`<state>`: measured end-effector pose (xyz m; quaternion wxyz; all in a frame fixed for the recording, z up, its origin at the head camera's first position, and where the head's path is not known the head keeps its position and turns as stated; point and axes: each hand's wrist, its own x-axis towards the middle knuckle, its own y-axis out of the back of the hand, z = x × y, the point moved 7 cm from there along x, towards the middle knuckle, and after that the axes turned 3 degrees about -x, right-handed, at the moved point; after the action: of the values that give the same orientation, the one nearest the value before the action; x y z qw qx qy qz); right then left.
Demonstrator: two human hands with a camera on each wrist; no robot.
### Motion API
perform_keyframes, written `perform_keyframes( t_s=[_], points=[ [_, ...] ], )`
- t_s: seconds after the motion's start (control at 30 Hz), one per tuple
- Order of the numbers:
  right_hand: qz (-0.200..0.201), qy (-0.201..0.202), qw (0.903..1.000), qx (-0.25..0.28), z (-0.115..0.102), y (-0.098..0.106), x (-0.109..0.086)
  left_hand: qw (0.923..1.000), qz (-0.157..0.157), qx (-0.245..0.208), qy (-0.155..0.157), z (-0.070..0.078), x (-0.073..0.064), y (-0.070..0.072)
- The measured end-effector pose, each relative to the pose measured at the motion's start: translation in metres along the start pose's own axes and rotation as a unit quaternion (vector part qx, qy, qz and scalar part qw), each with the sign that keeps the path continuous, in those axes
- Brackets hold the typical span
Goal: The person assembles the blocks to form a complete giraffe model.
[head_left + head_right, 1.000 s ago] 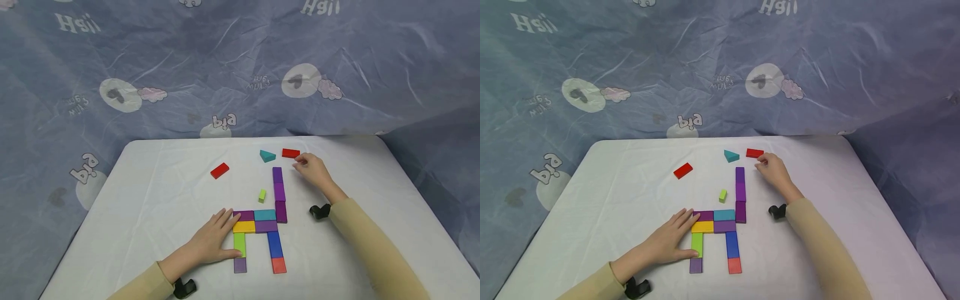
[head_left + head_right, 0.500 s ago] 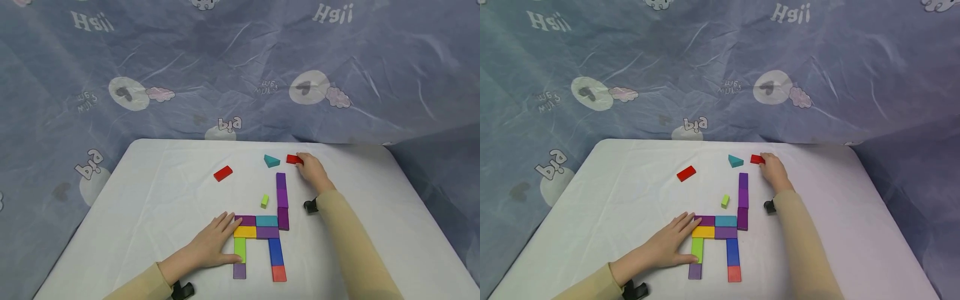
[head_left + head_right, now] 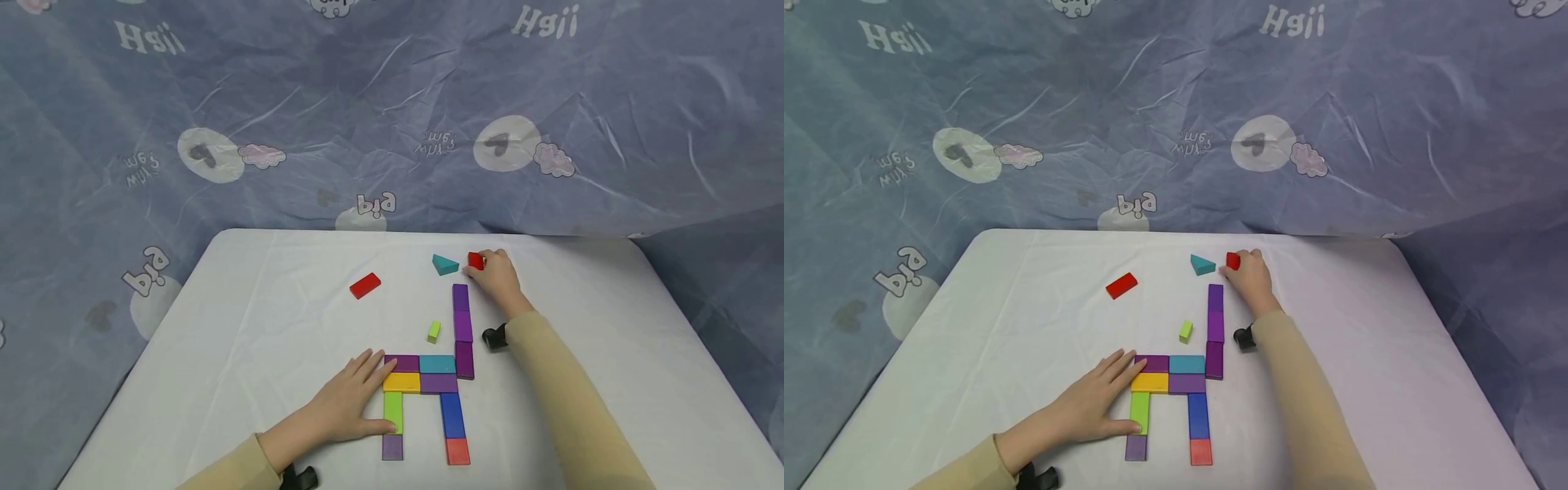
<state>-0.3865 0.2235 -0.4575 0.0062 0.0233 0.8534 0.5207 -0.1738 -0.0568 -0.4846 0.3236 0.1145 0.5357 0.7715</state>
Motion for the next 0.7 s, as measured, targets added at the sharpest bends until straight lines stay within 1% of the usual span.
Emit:
perform_keyframes(
  t_s=[0.07,0.2,0.3,0.4,0.53,0.7],
  points=[
    [-0.014,0.012,0.9998,-0.001,-0.004,-0.003,0.002,1.0,0.004,0.003,-0.004,0.001,0.0,0.0],
    [-0.034,0.043,0.9981,-0.027,-0.005,-0.005,0.007,0.9999,0.008,0.008,-0.009,0.002,0.0,0.001],
    [-0.072,0.044,0.9963,-0.013,-0.003,-0.008,0.007,1.0,0.004,0.005,-0.006,0.003,-0.001,0.001],
    [-0.102,0.039,0.9938,0.021,-0.002,-0.012,0.006,1.0,0.003,0.003,-0.004,0.004,-0.001,0.001],
    [-0.113,0.043,0.9918,0.043,-0.006,-0.016,0.006,0.9999,0.009,0.006,-0.006,0.003,-0.002,0.002],
    [-0.12,0.054,0.9906,0.037,-0.012,-0.021,0.007,0.9998,0.013,0.009,-0.01,0.001,-0.001,0.001]
  ],
)
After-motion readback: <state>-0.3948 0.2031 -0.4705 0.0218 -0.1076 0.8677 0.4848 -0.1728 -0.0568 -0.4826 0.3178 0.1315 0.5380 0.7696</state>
